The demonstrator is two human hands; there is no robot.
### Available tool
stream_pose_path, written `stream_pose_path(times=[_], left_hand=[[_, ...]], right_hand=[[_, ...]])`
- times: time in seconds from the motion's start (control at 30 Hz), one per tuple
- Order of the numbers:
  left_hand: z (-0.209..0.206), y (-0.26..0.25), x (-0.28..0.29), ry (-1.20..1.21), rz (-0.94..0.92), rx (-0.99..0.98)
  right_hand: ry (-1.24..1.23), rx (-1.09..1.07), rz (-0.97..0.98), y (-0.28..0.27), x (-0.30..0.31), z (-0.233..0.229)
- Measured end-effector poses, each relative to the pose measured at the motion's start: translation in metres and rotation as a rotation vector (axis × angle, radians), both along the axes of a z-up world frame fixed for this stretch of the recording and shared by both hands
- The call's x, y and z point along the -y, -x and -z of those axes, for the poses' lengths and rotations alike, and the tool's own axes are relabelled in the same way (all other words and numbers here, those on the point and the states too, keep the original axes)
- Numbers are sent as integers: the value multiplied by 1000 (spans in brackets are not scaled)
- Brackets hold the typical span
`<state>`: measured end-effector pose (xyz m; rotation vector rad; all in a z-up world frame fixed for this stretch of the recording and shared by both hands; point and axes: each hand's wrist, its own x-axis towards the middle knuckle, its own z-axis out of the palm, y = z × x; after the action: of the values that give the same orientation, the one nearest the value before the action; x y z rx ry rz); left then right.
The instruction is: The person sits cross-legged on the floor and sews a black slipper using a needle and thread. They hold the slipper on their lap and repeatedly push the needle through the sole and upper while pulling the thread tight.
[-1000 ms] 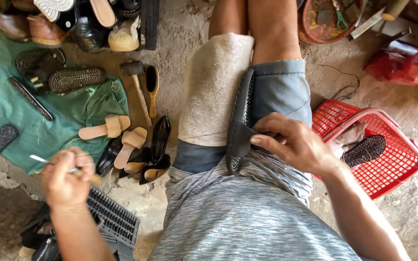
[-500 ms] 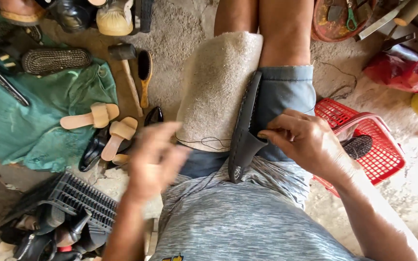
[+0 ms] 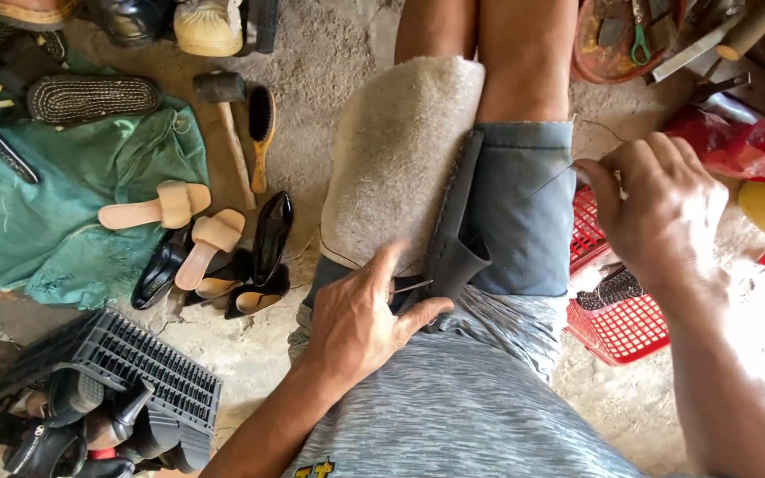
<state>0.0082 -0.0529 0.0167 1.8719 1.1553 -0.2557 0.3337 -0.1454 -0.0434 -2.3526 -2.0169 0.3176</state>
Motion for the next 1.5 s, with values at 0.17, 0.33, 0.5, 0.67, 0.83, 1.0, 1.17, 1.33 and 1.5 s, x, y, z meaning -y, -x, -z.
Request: stream_pose_path(times=[0.17,0.33,0.5,0.67,0.83,1.0,1.17,1.33,1.5], left_hand=[[-11,12,-7,70,8,314],[-24,21,-17,304,-234,589],[-25,17,-13,649,-541,1076],[-19,-5,-8,6,-182,380],[-9,-8,3,-51,11,39],[-18,-18,-4,35,-129,186],[-8,-15,5,33,-102,137],[2,-12,12,27,-108,76],[7,-11,9,44,-142,121]], right_hand=[[-95,-1271,378,26,-19,-43],[-157,-2280,187,44,-30,-59],[206,-942,-109,53,-50,-57],[221,-726,-338,59,-51,-40],[248,-647,-302,67,-47,-24],[174,-527,-170,73,-41,-19],[74,-339,-205,59,-30,-4],[52,-240,-270,51,-28,8],[48,-194,-246,47,-35,13]])
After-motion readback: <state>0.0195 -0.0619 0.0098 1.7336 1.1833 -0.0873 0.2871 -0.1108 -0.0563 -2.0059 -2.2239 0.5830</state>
